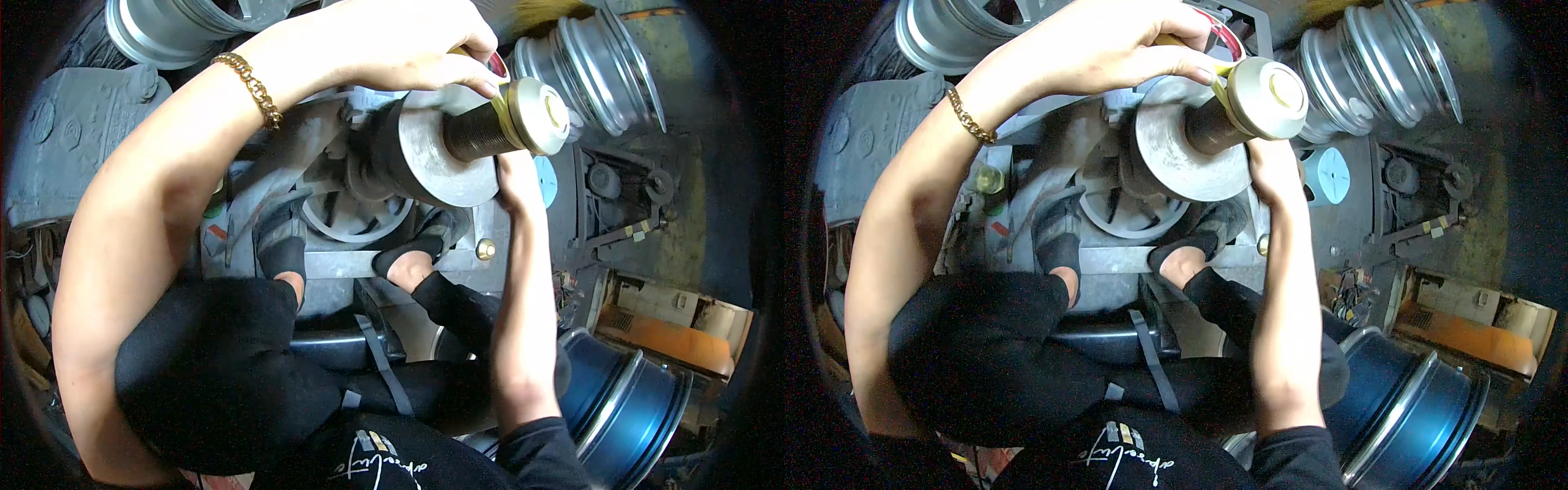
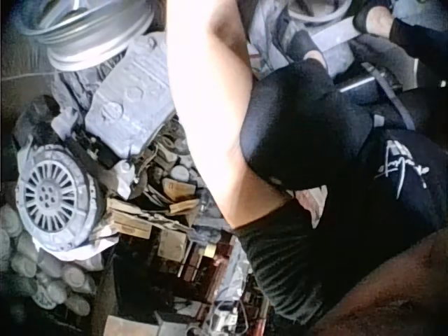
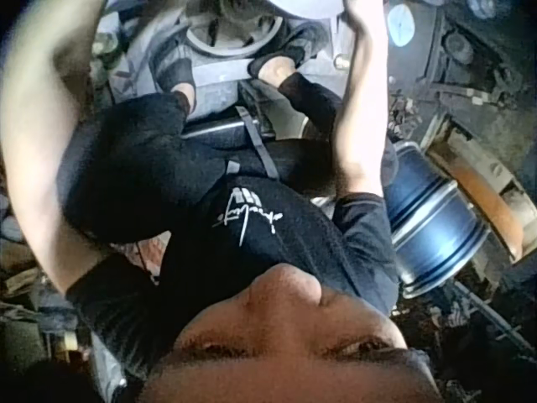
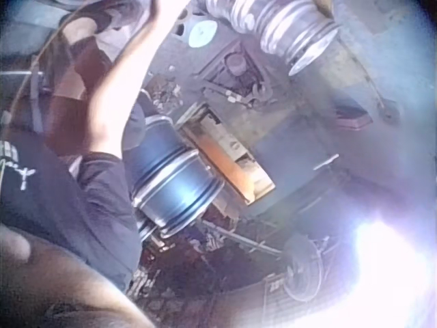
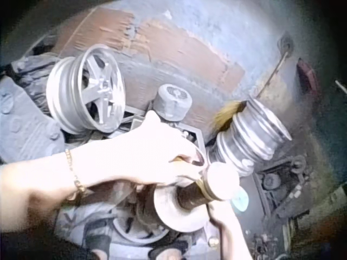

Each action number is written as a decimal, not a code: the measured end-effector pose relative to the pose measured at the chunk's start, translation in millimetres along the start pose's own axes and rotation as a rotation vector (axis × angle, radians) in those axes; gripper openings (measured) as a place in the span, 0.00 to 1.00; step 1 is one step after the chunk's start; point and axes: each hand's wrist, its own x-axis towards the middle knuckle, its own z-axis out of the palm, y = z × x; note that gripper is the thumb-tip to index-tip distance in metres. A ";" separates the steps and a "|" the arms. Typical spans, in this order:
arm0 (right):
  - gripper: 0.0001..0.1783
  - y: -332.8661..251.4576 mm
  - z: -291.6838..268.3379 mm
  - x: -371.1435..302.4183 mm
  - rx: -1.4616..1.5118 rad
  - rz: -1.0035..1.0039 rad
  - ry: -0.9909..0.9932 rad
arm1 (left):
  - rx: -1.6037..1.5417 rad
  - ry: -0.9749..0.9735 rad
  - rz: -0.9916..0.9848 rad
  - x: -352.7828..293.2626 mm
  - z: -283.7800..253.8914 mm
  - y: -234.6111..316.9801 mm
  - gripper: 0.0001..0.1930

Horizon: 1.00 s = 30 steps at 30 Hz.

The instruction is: The person assembles small mechanical components on a bench-mounted machine. They place a metal cap onto a central spindle, wipe it with a white cloth, and then wrap a yellow tape around the spindle. The person handles the parts by hand and uses a cloth for cleaning.

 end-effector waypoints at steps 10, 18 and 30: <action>0.21 -50.1 -1.2 -6.3 0.344 0.465 0.499 | 0.203 -0.075 0.031 -10.6 -8.5 12.5 0.16; 0.31 -70.3 61.3 -38.0 1.022 0.373 0.616 | 0.112 -0.005 0.016 -3.7 4.9 -6.0 0.19; 0.23 -20.7 4.5 -16.0 -0.252 0.000 0.167 | 0.057 0.002 0.107 -1.5 1.7 -7.5 0.18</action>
